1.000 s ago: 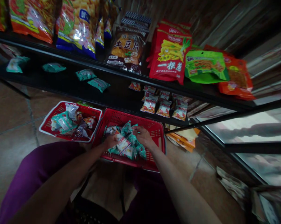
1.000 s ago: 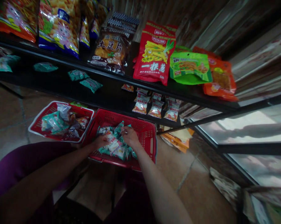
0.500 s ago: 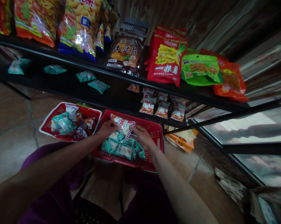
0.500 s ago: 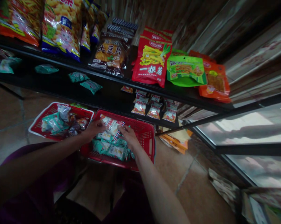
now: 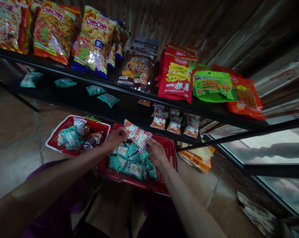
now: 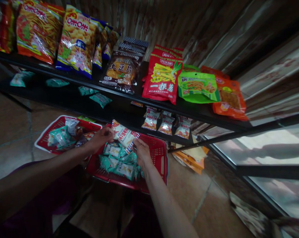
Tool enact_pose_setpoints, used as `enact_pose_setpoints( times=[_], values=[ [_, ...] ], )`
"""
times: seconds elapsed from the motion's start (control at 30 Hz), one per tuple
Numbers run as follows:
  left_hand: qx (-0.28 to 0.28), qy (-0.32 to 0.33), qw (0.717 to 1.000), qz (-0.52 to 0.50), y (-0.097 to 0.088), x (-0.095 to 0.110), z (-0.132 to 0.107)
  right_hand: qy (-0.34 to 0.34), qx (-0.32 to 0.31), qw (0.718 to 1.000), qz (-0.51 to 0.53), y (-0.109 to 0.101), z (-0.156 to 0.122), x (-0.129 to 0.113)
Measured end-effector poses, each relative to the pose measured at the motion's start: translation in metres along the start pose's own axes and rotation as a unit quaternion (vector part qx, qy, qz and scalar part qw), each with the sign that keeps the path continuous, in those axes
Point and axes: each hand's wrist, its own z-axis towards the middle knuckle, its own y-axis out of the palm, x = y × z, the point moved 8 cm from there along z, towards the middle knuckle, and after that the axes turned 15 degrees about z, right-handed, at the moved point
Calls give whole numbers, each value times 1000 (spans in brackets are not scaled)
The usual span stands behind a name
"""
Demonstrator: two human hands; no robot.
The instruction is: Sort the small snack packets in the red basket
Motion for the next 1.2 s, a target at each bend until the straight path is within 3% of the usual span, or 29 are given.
enact_pose_setpoints(
  times=[0.17,0.33,0.47,0.6,0.73,1.2],
  values=[
    [-3,-10,1000,-12,-1,6,-6,-37,-20,998,-45,5,4,-9],
    [-7,-51,996,-67,0,14,-21,-95,-81,985,-117,9,11,-30],
    [-59,-112,991,-54,13,0,-34,-161,-114,955,-222,10,16,-47],
    [-98,-132,986,-17,21,-14,-41,-196,-121,929,-291,12,17,-55],
    [-91,-155,984,21,18,-24,-45,-213,-101,933,-271,14,16,-62],
    [-210,-157,955,137,32,-21,-55,-216,-128,946,-204,26,19,-65]
  ],
)
